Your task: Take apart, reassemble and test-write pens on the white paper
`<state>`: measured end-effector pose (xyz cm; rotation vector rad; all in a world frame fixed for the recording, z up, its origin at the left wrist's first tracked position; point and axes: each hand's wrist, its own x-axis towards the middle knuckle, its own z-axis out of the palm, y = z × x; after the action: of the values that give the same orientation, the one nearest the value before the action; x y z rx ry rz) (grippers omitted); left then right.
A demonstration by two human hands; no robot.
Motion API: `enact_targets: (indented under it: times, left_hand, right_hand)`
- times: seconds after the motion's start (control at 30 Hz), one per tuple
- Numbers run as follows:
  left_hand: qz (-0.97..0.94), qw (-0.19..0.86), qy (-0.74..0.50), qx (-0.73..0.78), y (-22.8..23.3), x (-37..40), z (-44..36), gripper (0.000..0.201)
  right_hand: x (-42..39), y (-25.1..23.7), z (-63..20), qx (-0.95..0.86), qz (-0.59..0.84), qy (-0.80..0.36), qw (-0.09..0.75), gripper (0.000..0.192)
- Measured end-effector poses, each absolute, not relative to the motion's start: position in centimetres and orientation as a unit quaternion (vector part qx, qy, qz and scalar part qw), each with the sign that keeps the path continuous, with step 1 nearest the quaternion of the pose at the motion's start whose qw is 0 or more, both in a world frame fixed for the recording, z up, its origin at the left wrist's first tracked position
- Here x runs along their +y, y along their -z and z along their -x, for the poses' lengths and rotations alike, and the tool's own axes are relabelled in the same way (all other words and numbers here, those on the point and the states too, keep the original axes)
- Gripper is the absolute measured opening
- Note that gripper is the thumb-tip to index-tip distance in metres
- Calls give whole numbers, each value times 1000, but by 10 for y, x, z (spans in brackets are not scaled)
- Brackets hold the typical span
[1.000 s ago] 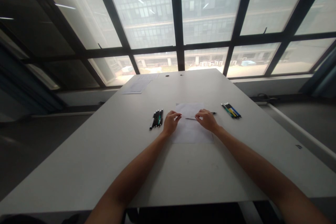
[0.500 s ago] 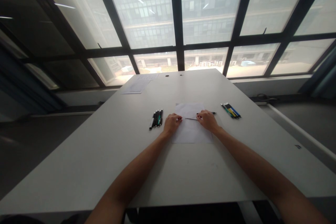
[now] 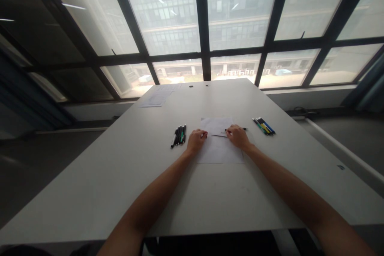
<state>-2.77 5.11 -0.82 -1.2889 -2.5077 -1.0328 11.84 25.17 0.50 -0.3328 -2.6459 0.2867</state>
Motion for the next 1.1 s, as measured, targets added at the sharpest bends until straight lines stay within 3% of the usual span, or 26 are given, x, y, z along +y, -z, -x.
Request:
enact_targets:
  times: [0.27, 0.73, 1.1]
  left_hand:
    - [363, 79, 449, -813, 6, 51, 31, 27]
    - [333, 76, 485, -805, 10, 52, 38, 28]
    - [348, 81, 459, -814, 5, 51, 31, 21]
  right_hand:
    - [267, 1, -118, -931, 155, -138, 300, 20]
    - [288, 8, -119, -893, 231, -166, 349, 26]
    - [286, 8, -118, -894, 193, -186, 359, 23]
